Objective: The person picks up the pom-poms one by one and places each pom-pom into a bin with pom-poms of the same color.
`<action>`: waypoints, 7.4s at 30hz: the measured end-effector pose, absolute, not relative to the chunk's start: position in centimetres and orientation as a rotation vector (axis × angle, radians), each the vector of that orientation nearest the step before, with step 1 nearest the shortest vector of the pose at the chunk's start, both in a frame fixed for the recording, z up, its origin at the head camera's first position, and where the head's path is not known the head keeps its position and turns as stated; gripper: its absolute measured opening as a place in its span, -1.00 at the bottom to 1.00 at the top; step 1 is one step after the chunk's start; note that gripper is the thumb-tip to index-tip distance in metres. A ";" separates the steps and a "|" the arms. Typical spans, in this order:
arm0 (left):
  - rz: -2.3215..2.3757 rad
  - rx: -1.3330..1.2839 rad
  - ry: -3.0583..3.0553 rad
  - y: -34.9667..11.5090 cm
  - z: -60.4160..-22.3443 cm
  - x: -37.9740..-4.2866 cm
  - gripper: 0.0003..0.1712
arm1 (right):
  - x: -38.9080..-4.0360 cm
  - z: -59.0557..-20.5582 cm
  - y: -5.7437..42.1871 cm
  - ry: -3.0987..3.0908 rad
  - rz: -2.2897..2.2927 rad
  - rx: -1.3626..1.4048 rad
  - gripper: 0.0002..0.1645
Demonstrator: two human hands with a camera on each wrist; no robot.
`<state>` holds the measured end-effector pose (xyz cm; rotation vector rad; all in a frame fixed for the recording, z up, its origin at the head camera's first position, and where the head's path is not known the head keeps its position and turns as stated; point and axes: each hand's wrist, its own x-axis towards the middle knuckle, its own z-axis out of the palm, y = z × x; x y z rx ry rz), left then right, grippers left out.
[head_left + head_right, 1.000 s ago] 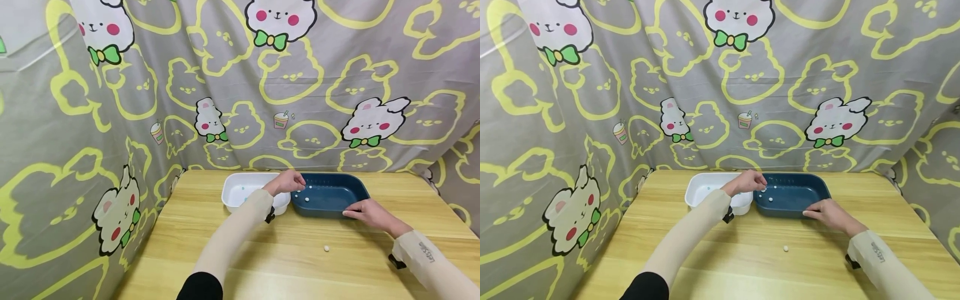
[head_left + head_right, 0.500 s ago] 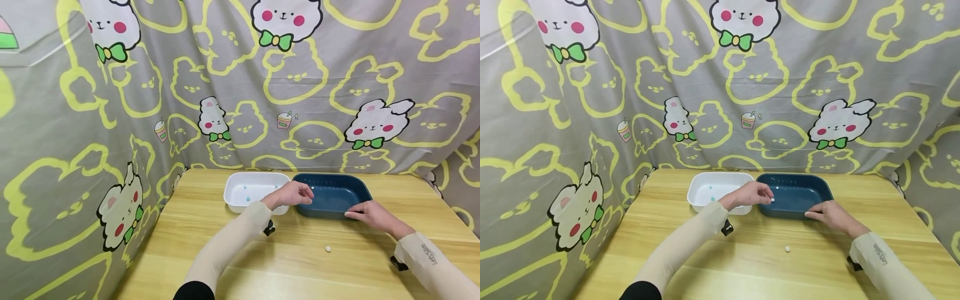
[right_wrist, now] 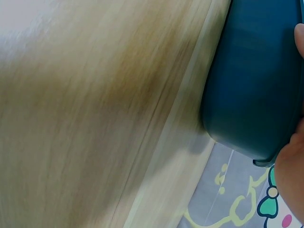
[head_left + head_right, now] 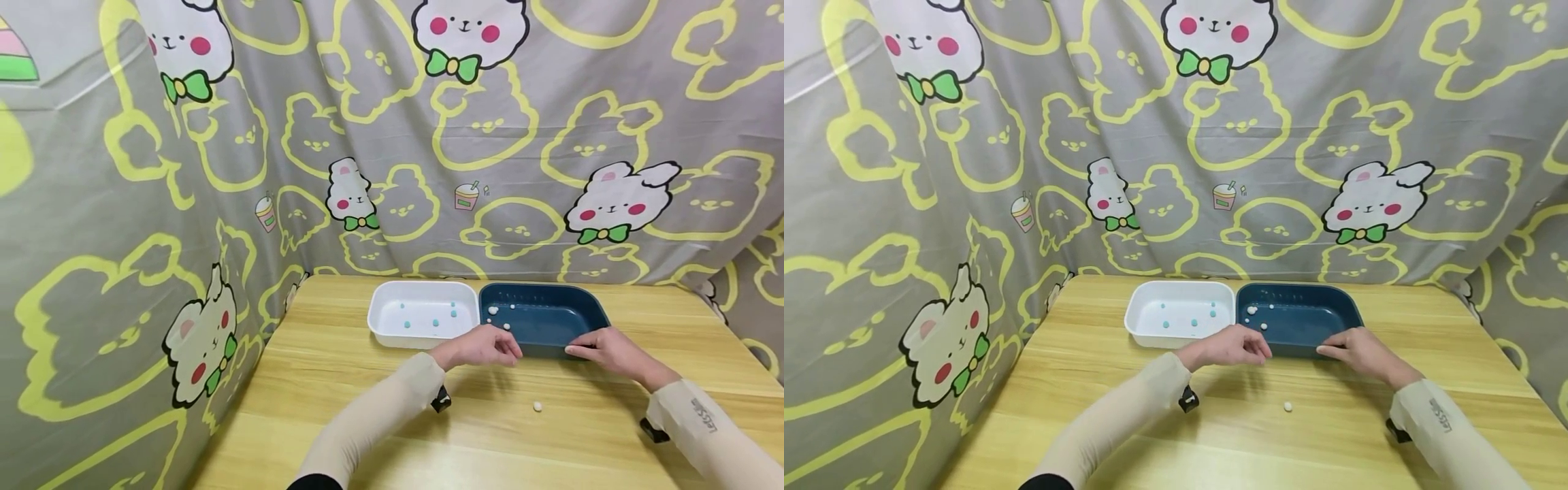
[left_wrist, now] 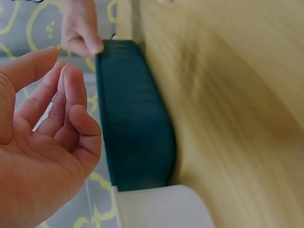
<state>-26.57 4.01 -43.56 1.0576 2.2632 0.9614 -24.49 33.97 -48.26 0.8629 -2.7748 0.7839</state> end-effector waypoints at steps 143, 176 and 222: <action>1.256 0.894 2.388 -1.6 -42.4 -28.2 -0.91 | -24.5 -48.2 33.9 -2.797 0.799 0.839 -0.83; 1.347 0.816 2.455 -0.9 -41.2 -30.6 -0.91 | -24.7 -48.1 34.3 -2.766 0.787 0.860 -0.85; 1.166 0.723 2.499 4.7 -40.2 -34.8 -0.84 | -24.7 -48.7 34.2 -2.712 0.760 0.887 -0.91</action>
